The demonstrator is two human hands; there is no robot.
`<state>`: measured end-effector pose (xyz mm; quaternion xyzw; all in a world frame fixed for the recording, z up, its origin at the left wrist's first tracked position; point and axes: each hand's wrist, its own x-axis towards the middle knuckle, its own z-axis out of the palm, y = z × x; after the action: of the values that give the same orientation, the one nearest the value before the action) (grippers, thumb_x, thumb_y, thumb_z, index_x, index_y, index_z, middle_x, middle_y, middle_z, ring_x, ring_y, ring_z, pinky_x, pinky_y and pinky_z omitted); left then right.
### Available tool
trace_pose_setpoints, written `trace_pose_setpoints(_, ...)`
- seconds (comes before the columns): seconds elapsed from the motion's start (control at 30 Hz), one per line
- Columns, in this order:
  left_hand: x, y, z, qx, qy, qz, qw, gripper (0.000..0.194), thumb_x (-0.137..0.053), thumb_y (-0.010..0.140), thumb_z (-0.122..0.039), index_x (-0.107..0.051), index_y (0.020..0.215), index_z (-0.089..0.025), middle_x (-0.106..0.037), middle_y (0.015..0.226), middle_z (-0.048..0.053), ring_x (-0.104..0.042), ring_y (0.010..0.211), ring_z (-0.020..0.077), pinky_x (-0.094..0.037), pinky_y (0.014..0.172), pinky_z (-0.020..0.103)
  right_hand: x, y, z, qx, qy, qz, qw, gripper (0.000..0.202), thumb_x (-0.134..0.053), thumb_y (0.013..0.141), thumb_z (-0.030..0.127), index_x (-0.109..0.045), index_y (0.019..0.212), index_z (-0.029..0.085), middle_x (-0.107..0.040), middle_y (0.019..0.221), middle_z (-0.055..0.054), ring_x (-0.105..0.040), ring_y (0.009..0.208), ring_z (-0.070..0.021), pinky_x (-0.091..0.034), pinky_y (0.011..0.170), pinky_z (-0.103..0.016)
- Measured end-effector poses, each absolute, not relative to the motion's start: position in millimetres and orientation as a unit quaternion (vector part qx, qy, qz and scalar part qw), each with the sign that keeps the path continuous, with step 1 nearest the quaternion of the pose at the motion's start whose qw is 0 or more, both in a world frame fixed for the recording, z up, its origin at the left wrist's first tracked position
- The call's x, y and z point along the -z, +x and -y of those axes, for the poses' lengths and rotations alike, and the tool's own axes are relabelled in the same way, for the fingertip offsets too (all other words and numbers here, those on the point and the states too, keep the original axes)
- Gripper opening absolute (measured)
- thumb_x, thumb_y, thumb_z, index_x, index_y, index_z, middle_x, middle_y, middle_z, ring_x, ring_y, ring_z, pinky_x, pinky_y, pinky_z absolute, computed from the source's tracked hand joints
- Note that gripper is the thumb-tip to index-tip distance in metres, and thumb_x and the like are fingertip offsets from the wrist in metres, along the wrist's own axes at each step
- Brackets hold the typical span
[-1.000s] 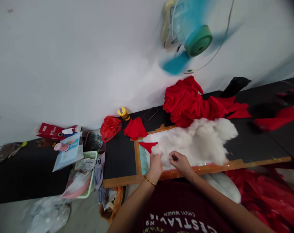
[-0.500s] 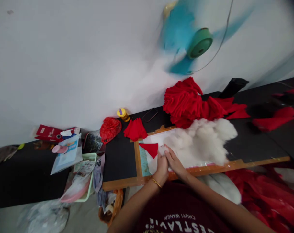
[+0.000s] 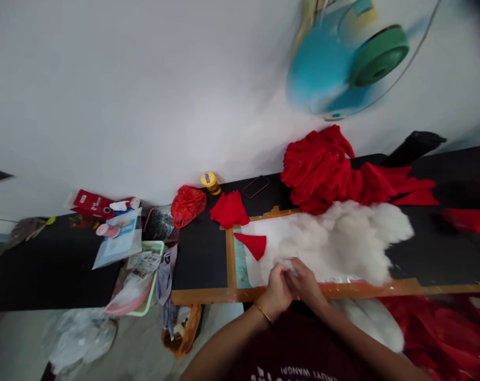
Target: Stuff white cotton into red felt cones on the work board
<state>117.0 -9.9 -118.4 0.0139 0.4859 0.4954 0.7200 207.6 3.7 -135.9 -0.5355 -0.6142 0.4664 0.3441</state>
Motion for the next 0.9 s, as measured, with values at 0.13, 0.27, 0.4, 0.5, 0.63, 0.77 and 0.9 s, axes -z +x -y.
trace_pose_setpoints(0.13, 140, 95, 17, -0.46, 0.136, -0.538, 0.694, 0.042, -0.068, 0.065, -0.027, -0.066, 0.106, -0.018, -0.065, 0.114, 0.011, -0.058, 0.111, 0.028, -0.045, 0.099, 0.043, 149, 228, -15, -0.495, -0.628, 0.513, 0.312, 0.032, -0.056, 0.072, 0.042, -0.071, 0.089, 0.019, -0.075, 0.087, -0.008, -0.068, 0.081, -0.0264, -0.054, 0.077, -0.037)
trace_pose_setpoints(0.27, 164, 66, 9, -0.289, 0.499, -0.725, 0.377, 0.04, -0.062, 0.075, -0.014, -0.067, 0.113, -0.021, -0.051, 0.143, 0.012, -0.038, 0.139, 0.0315, -0.024, 0.118, 0.053, 150, 248, -17, -0.534, -0.69, 0.38, 0.306, 0.04, -0.058, 0.071, 0.05, -0.071, 0.088, 0.017, -0.076, 0.081, -0.009, -0.067, 0.07, -0.0248, -0.053, 0.066, -0.034)
trace_pose_setpoints(0.4, 188, 59, -2, -0.139, 0.638, -0.724, 0.22, 0.036, -0.055, 0.082, -0.015, -0.066, 0.116, -0.018, -0.026, 0.162, 0.013, -0.013, 0.151, 0.0358, -0.01, 0.119, 0.063, 143, 257, -9, -0.567, -0.682, 0.34, 0.313, 0.036, -0.061, 0.071, 0.05, -0.071, 0.086, 0.019, -0.076, 0.081, -0.007, -0.066, 0.068, -0.0232, -0.052, 0.064, -0.033)
trace_pose_setpoints(0.5, 201, 65, 0, -0.12, 0.635, -0.739, 0.191, 0.051, -0.053, 0.085, -0.019, -0.053, 0.135, -0.012, -0.019, 0.163, 0.019, -0.007, 0.152, 0.0354, -0.01, 0.12, 0.061, 142, 259, -5, -0.57, -0.673, 0.343, 0.322, 0.036, -0.062, 0.072, 0.05, -0.07, 0.089, 0.019, -0.077, 0.085, -0.007, -0.067, 0.072, -0.0233, -0.053, 0.067, -0.033)
trace_pose_setpoints(0.63, 208, 61, 11, -0.173, 0.598, -0.758, 0.197, 0.054, -0.046, 0.089, -0.02, -0.047, 0.142, -0.01, -0.031, 0.159, 0.02, -0.017, 0.15, 0.0342, -0.012, 0.12, 0.062, 143, 256, -7, -0.592, -0.652, 0.334, 0.335, 0.037, -0.062, 0.074, 0.051, -0.069, 0.091, 0.019, -0.077, 0.088, -0.008, -0.069, 0.075, -0.0235, -0.054, 0.068, -0.033)
trace_pose_setpoints(0.77, 197, 42, 10, -0.316, 0.554, -0.737, 0.226, 0.041, -0.044, 0.092, -0.022, -0.06, 0.129, -0.016, -0.056, 0.14, 0.016, -0.044, 0.137, 0.0293, -0.029, 0.116, 0.056, 138, 235, -14, -0.625, -0.611, 0.34, 0.348, 0.033, -0.063, 0.075, 0.051, -0.068, 0.089, 0.021, -0.077, 0.086, -0.007, -0.07, 0.078, -0.0239, -0.056, 0.069, -0.033)
trace_pose_setpoints(0.9, 168, 30, -1, -0.416, 0.493, -0.718, 0.261, 0.03, -0.053, 0.087, -0.021, -0.069, 0.113, -0.02, -0.067, 0.118, 0.011, -0.058, 0.115, 0.0255, -0.044, 0.106, 0.049, 137, 193, -23, -0.641, -0.591, 0.364, 0.328, 0.034, -0.062, 0.077, 0.048, -0.066, 0.096, 0.02, -0.074, 0.078, -0.005, -0.067, 0.064, -0.021, -0.056, 0.061, -0.032)
